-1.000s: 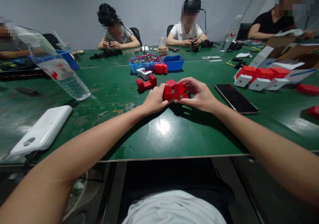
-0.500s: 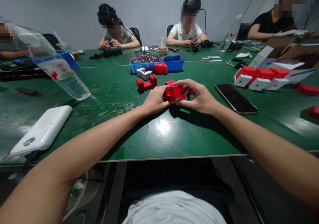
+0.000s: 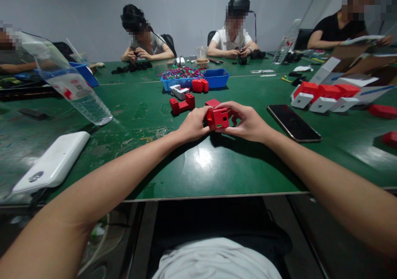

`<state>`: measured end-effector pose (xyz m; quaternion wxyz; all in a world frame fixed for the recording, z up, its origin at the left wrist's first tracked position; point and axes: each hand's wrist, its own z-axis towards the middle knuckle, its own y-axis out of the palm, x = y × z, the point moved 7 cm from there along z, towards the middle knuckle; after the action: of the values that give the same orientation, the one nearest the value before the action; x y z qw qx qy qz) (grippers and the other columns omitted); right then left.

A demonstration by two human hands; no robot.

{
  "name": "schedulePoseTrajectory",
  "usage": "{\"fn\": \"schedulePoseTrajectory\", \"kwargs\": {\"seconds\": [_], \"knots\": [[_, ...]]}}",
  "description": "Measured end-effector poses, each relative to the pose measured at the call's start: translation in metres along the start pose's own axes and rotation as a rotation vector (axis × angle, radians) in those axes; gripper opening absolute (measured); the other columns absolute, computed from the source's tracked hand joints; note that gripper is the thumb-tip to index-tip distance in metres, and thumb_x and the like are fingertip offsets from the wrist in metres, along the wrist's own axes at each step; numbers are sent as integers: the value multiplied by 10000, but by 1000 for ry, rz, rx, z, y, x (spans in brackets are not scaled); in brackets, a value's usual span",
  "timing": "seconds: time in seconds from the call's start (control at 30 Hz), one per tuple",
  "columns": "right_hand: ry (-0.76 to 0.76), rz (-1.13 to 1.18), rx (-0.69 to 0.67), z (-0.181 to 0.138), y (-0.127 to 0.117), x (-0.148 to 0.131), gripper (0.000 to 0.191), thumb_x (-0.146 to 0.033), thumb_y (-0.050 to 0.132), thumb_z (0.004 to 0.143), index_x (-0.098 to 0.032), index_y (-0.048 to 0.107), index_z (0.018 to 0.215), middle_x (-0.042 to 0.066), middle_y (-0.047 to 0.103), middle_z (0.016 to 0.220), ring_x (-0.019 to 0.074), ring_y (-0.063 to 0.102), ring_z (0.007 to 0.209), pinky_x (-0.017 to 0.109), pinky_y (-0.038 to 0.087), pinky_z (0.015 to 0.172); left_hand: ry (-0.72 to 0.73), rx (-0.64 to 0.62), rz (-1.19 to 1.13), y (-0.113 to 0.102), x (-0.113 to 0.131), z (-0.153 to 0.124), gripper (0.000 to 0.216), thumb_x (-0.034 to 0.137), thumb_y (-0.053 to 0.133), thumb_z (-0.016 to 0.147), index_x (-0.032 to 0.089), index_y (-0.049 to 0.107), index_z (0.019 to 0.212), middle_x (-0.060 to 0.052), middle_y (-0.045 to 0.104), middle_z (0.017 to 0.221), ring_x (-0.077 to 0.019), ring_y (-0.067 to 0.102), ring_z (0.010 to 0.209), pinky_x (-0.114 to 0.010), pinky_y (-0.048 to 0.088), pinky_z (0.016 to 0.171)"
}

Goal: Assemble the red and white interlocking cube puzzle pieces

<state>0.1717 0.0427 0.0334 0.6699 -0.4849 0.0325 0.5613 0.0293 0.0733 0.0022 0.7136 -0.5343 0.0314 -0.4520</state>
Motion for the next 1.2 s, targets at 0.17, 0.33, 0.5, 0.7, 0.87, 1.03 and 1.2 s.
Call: {"fn": "schedulePoseTrajectory", "kwargs": {"seconds": [0.17,0.33,0.5,0.7,0.87,1.03,1.2], "knots": [[-14,-2,0,0,-1,-1,600,-454,845,708,-198,638,1210,80,717,1091,206,673,847,273,457,583,19,-4,-7,0,2,0,511,350,702,796,147,545,1238,-142,676,1167,-286,631,1036,-432,485,904],[-41,-6,0,0,-2,-3,630,-454,867,682,-195,653,1214,87,720,1118,204,670,838,273,467,588,19,-8,8,1,1,0,516,377,707,796,149,545,1230,-151,668,1196,-299,625,1055,-445,486,909],[-67,-27,12,0,-3,-6,619,-442,866,690,-182,659,1212,94,721,1131,194,663,822,273,475,593,17,-16,0,0,3,0,543,350,706,795,137,531,1262,-155,666,1206,-294,629,1070,-442,489,924],[-76,-51,21,0,-3,-7,596,-439,847,714,-175,661,1216,104,717,1142,190,666,813,272,477,589,11,-10,12,0,3,-1,564,345,695,799,121,520,1287,-167,658,1224,-301,631,1089,-453,493,939],[-85,-62,26,0,-5,-7,592,-443,840,721,-176,661,1218,104,717,1124,189,666,803,271,472,583,2,-5,20,1,2,-1,571,358,696,794,136,511,1287,-170,647,1248,-308,622,1140,-461,487,974],[-65,-92,24,0,-5,-7,553,-424,822,734,-197,659,1211,96,713,1119,195,670,815,279,473,593,9,12,0,1,1,-1,590,341,690,783,147,483,1300,-175,618,1302,-315,603,1184,-478,475,1013],[-58,-140,43,0,-6,-6,507,-340,794,734,-201,651,1200,90,712,1105,198,663,811,288,477,603,30,43,-71,-1,4,-1,704,364,691,754,139,415,1360,-202,559,1382,-322,571,1249,-503,449,1069]]}}
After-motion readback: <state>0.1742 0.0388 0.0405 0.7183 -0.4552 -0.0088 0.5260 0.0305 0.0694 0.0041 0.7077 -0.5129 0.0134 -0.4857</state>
